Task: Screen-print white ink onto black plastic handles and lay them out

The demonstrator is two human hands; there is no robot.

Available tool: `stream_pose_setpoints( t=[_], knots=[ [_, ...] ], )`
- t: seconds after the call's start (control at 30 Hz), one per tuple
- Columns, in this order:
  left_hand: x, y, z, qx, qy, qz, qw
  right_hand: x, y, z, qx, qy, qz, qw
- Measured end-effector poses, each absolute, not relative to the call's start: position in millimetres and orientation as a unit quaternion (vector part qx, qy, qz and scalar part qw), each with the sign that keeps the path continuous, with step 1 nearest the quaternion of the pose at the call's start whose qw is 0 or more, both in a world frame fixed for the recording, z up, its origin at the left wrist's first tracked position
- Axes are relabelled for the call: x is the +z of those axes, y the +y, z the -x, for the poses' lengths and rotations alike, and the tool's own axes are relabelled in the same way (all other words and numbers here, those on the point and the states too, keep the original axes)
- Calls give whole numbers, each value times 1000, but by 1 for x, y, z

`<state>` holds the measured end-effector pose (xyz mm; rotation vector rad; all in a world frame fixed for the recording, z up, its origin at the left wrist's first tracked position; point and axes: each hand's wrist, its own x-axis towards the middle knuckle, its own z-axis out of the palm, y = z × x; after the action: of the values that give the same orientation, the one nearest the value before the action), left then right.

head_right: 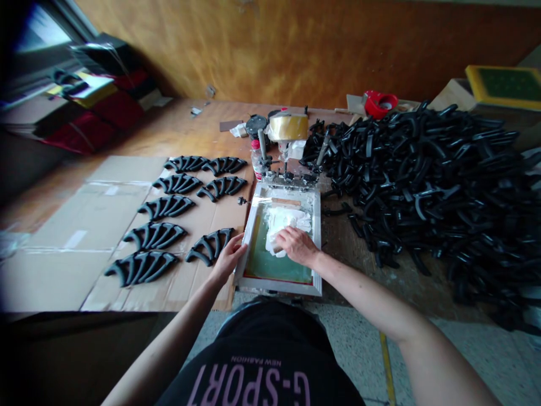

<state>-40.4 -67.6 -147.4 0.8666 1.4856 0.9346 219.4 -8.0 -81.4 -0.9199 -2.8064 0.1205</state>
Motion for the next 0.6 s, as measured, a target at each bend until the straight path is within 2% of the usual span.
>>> stream_pose_setpoints(
  t=[0.2, 0.3, 0.47, 0.53, 0.6],
  knots=[
    [-134, -68, 38, 401, 636, -354, 556, -79, -10, -222, 99, -948, 290, 86],
    [-109, -67, 39, 403, 634, -350, 560, -54, 30, -206, 121, -907, 383, 129],
    [-48, -56, 42, 457, 595, -345, 565, -14, 102, -226, 75, -822, 523, 215],
    [-24, -42, 38, 505, 560, -342, 561, -14, 115, -260, 68, -773, 565, 281],
    [-2, -22, 31, 571, 518, -352, 530, -30, 113, -291, 88, -719, 623, 297]
  ],
)
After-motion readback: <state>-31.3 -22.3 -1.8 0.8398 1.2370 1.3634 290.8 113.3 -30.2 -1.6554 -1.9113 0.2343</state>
